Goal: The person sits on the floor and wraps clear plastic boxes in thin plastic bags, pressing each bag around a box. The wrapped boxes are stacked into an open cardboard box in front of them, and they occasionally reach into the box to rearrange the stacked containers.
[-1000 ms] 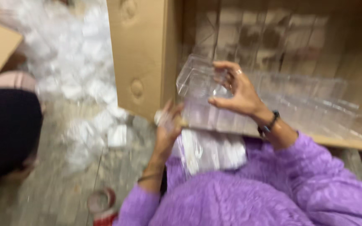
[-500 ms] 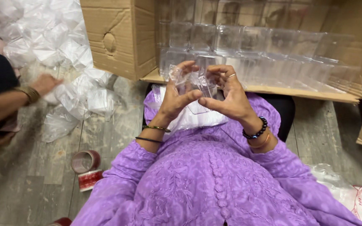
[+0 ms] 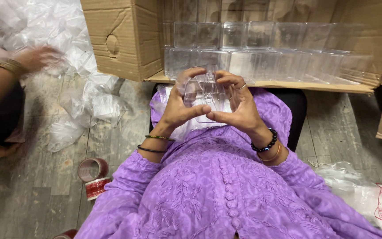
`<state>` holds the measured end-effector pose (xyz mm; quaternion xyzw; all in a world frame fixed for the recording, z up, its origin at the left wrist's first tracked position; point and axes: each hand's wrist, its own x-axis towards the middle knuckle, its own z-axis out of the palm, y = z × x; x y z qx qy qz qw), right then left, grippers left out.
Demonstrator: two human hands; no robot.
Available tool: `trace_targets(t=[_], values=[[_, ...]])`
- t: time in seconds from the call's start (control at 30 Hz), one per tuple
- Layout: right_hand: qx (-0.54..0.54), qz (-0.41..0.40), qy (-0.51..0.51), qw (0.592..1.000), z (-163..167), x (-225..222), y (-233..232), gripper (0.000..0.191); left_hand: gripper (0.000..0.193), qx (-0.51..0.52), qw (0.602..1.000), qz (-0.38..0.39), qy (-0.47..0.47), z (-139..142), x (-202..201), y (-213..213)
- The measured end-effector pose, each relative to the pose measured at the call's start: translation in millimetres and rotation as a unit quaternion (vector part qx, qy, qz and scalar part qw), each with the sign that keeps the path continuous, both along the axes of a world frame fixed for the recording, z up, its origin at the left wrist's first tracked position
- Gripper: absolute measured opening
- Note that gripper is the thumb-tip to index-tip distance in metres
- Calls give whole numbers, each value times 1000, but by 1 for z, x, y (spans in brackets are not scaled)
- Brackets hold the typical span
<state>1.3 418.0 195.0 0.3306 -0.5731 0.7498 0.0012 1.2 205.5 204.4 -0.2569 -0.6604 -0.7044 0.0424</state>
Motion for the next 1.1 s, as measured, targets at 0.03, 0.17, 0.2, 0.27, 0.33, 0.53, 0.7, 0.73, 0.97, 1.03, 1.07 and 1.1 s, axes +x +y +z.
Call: trace_targets(t=[0.03, 0.17, 0.2, 0.27, 0.33, 0.53, 0.7, 0.73, 0.97, 1.03, 1.07, 1.1], values=[[-5, 3, -2, 1000, 0, 0, 1, 76, 87, -7, 1000, 3, 10, -1, -1, -1], [-7, -2, 6, 1000, 2, 5, -1, 74, 87, -34, 999, 21, 27, -7, -3, -3], [-8, 0, 7, 1000, 3, 5, -1, 74, 87, -40, 999, 25, 27, -8, -3, -3], [-9, 2, 9, 1000, 2, 5, 0, 75, 87, -28, 999, 20, 22, -11, -3, -2], [-1, 3, 16, 1000, 1, 3, 2, 74, 88, -23, 999, 15, 18, -12, -3, -2], [-11, 3, -7, 1000, -14, -1, 4, 71, 92, 7, 998, -37, -43, -17, -2, 3], [35, -16, -73, 997, -19, -5, -6, 73, 79, 33, 989, -28, -140, -22, -15, 2], [73, 16, -60, 995, -16, -9, -2, 77, 78, 59, 970, -48, -232, -23, -18, 0], [178, 70, 74, 979, -4, -17, 30, 72, 93, 62, 902, -149, -400, -34, -14, -3], [111, 62, 29, 991, -11, -13, 25, 70, 98, 27, 955, -110, -275, -34, -10, 0], [76, 58, 8, 995, -15, -12, 22, 69, 101, 3, 984, -77, -162, -32, -8, 0], [53, 49, -11, 997, -19, -10, 17, 67, 106, -22, 998, -44, -45, -30, -6, 2]])
